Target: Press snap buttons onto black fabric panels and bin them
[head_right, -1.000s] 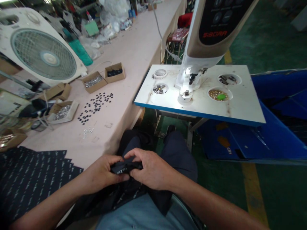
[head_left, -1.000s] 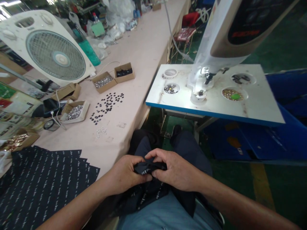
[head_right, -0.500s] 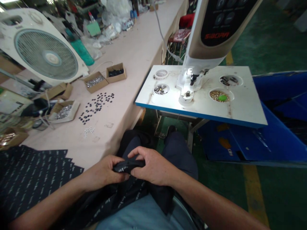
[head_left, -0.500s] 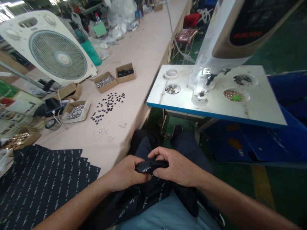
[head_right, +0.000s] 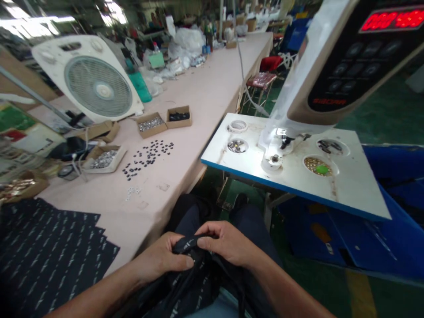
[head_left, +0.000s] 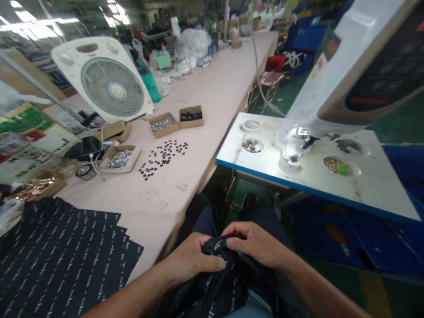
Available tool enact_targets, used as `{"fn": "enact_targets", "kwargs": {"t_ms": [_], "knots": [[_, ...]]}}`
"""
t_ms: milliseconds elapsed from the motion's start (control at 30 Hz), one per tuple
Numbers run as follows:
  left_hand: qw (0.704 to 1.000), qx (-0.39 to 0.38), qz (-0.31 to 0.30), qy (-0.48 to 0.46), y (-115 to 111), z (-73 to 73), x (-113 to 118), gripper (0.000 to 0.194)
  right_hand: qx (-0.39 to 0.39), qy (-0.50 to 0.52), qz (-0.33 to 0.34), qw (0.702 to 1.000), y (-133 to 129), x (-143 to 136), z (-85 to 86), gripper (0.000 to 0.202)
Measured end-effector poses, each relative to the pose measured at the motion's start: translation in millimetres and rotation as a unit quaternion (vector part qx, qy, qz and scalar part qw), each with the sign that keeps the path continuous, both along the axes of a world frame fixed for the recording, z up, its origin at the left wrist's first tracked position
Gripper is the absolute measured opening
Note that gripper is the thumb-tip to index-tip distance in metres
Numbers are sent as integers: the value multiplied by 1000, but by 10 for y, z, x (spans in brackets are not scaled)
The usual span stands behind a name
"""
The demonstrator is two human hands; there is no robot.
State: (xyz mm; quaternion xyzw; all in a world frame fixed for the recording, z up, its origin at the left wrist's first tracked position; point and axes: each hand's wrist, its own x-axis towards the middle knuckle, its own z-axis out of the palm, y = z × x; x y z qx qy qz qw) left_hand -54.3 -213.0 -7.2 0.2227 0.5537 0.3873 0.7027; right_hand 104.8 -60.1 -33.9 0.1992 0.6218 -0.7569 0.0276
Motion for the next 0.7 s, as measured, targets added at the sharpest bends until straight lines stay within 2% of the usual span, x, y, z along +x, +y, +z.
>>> {"fn": "enact_targets", "kwargs": {"t_ms": [67,100,167,233,267,333,400,467,533,633,700], "knots": [[998,37,-32,47,74,-25,-13,26,182,-2,35,983,133,-39,68,19],[995,61,-51,66,115,-41,-15,27,276,8,60,959,210,-70,103,18],[987,108,-89,77,193,-92,-3,24,440,26,102,892,360,-163,160,19],[981,122,-128,76,252,-181,32,21,546,19,117,829,465,-305,205,20],[979,113,-145,87,270,-244,55,22,574,12,112,811,488,-398,227,19],[975,82,-168,122,290,-404,101,27,588,17,87,804,465,-633,275,15],[970,59,-174,160,307,-598,137,31,571,53,72,816,363,-929,323,13],[962,56,-185,194,353,-797,167,32,552,92,78,825,225,-1268,350,13],[946,58,-223,226,456,-970,200,32,541,109,91,829,105,-1618,342,14],[912,85,-307,259,692,-1142,268,28,542,96,101,829,20,-2079,279,19],[898,109,-324,277,849,-1188,315,28,564,84,119,813,16,-2299,229,23]]}}
